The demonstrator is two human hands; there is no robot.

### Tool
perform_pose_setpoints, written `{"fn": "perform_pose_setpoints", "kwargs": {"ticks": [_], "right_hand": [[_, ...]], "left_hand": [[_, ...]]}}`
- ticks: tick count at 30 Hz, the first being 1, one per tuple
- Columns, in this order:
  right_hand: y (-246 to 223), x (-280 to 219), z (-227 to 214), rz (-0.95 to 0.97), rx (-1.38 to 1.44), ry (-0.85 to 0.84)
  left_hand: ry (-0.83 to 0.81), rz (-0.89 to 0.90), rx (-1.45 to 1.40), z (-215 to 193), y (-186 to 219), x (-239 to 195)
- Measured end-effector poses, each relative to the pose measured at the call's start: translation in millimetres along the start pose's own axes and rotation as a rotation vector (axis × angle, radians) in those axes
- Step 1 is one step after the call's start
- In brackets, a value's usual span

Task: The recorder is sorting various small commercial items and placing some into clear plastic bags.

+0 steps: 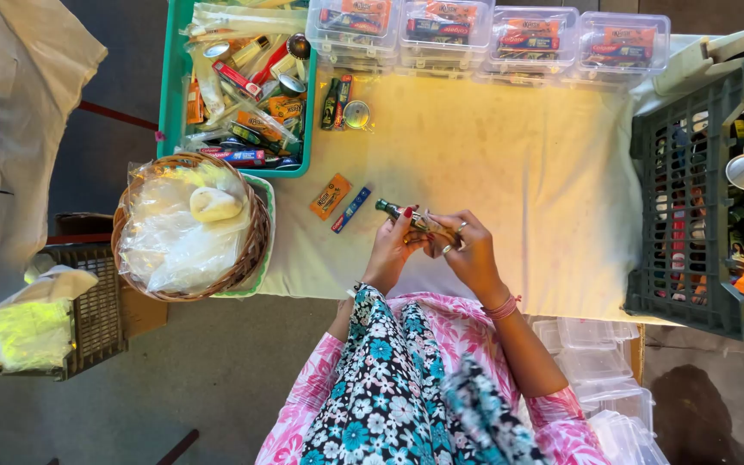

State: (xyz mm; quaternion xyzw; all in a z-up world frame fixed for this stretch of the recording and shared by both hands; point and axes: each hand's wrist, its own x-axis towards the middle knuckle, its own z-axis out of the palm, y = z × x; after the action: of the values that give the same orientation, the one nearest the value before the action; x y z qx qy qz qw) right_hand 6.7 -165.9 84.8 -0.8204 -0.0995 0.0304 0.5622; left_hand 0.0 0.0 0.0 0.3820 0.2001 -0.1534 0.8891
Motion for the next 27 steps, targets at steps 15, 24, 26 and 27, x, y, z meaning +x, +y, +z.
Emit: {"fn": "perform_pose_setpoints", "kwargs": {"ticks": [15,24,26,27], "right_hand": [[40,-18,9,0.190,0.345,0.351],[-9,-16,39,-0.130,-0.161,0.123],[-22,-15,39,-0.092,-0.167,0.103],[-28,-13,39,-0.057,-0.174,0.089]], "left_hand": [[0.080,-0.080,0.173,-29,-22,-5],[0.086,0.115,0.448,-2,-31,-30],[0.096,0.076,0.385,4,-22,-35],[0.103,0.040,0.324,7,-17,-37]]}}
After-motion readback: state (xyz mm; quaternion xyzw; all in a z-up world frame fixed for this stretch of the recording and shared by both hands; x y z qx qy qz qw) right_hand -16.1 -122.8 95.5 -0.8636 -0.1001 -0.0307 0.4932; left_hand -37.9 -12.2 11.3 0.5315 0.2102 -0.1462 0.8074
